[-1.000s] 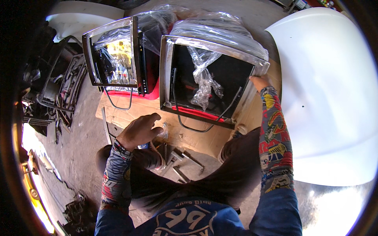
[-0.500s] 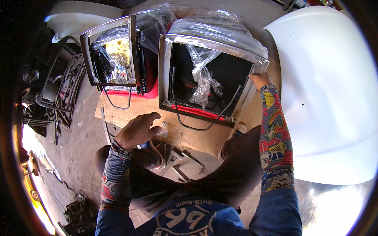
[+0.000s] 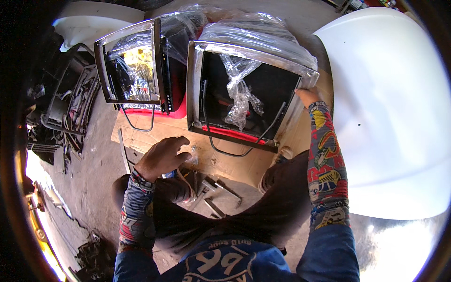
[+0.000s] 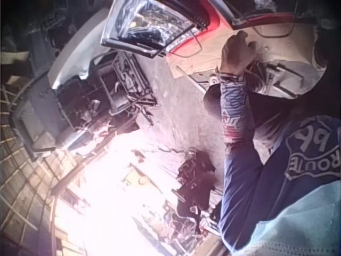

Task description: The person sits on the floor and works on two chrome car parts, possibly headlights, by hand. They repeatedly adjust and reposition the parts on a cardboard surface. The person then stands, walks to a cabinet, retrieves a bottle, and returns to the work area.

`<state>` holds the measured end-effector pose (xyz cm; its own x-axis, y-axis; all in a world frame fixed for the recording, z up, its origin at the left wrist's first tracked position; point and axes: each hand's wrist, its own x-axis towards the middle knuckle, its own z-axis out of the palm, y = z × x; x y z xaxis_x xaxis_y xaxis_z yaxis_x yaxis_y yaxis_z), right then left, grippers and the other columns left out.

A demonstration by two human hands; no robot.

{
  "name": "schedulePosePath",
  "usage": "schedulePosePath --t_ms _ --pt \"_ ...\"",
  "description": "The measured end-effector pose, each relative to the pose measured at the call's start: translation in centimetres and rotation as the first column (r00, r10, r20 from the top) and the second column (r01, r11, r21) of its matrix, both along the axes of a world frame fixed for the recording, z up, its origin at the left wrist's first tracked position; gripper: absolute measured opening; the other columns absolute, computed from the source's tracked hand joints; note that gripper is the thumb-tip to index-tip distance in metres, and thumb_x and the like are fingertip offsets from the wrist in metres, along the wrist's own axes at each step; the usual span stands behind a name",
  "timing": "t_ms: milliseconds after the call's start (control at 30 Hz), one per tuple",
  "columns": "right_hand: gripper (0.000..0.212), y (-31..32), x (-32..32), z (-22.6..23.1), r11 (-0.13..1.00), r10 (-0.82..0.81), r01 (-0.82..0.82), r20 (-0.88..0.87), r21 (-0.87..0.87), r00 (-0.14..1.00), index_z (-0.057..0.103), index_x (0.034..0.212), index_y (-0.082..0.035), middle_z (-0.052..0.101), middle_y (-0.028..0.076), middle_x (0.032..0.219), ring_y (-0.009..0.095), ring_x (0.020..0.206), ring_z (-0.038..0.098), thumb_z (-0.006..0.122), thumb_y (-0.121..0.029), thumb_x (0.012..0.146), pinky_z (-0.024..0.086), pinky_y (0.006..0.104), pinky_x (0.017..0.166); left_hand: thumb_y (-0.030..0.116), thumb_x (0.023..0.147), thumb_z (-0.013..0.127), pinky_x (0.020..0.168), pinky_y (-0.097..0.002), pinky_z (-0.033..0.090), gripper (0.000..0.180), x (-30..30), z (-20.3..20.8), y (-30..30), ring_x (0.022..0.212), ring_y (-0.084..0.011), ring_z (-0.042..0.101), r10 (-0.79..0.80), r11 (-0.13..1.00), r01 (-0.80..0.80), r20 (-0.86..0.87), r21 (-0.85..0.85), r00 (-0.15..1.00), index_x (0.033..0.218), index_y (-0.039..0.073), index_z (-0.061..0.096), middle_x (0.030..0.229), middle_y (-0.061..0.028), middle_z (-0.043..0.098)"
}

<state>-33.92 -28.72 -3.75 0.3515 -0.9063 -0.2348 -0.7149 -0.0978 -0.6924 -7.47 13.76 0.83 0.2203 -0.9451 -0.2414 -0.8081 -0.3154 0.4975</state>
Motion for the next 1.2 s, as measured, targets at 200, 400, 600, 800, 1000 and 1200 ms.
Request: schedulePosePath --t_ms 200,400,600,800,1000,1200 --pt "0.053 -2.1 -2.4 -2.0 0.993 0.044 -0.049 0.046 0.104 0.998 0.061 0.121 -0.009 0.062 0.010 0.107 0.025 0.086 0.060 0.072 -0.041 0.080 0.054 0.0440 0.068 0.032 0.082 0.065 0.088 -0.0471 0.052 0.041 0.0 -4.0 1.0 0.102 -0.0371 0.065 0.105 0.979 -0.095 0.044 -0.182 0.994 0.112 0.003 0.065 0.106 -0.0216 0.068" --pt "0.055 -7.1 -0.6 -4.4 0.945 0.008 -0.041 0.103 0.323 0.995 0.058 0.121 -0.010 0.062 0.012 0.112 0.028 0.094 0.060 0.070 -0.044 0.080 0.054 0.0478 0.069 0.027 0.076 0.070 0.072 -0.0459 0.058 0.031 1.0 -5.9 -1.9 0.091 -0.0354 0.070 0.030 0.983 -0.039 0.053 0.181 0.998 0.094 0.002 0.072 0.095 -0.0187 0.071" --pt "0.057 -10.2 -3.0 -6.7 0.897 -0.112 0.052 0.110 0.440 0.988 0.056 0.122 -0.010 0.061 0.013 0.117 0.031 0.103 0.060 0.069 -0.048 0.080 0.054 0.0516 0.070 0.026 0.072 0.070 0.071 -0.0470 0.057 0.034 1.3 -6.9 -0.9 0.090 -0.0359 0.070 0.052 0.994 -0.057 0.053 0.089 0.997 0.097 0.002 0.072 0.092 -0.0203 0.071" --pt "0.060 -10.0 -2.7 -6.8 0.931 -0.112 0.104 0.001 0.349 0.994 0.058 0.121 -0.011 0.060 0.013 0.120 0.033 0.104 0.059 0.069 -0.053 0.081 0.053 0.0501 0.071 0.024 0.073 0.066 0.073 -0.0471 0.057 0.033 2.4 -8.3 -0.9 0.092 -0.0367 0.069 0.011 0.993 -0.010 -0.010 0.115 1.000 0.096 0.001 0.072 0.096 -0.0218 0.071" --pt "0.059 -7.8 -1.2 -4.5 0.944 -0.082 0.080 -0.006 0.320 0.997 0.059 0.123 -0.012 0.059 0.010 0.121 0.031 0.102 0.057 0.072 -0.050 0.079 0.051 0.0483 0.072 0.016 0.072 0.062 0.075 -0.0439 0.056 0.022 2.3 -10.0 -0.9 0.083 -0.0361 0.070 0.045 0.993 -0.042 0.029 -0.106 0.999 0.077 -0.002 0.073 0.082 -0.0244 0.070" --pt "0.059 -5.5 -2.0 -3.5 0.961 -0.119 0.131 -0.065 0.244 0.991 0.060 0.125 -0.014 0.058 0.008 0.122 0.029 0.100 0.055 0.075 -0.046 0.078 0.049 0.0465 0.073 0.021 0.072 0.065 0.080 -0.0481 0.057 0.036 1.2 -6.5 -0.2 0.098 -0.0373 0.069 0.115 0.992 -0.115 0.007 0.045 0.993 0.103 0.005 0.071 0.100 -0.0212 0.071"
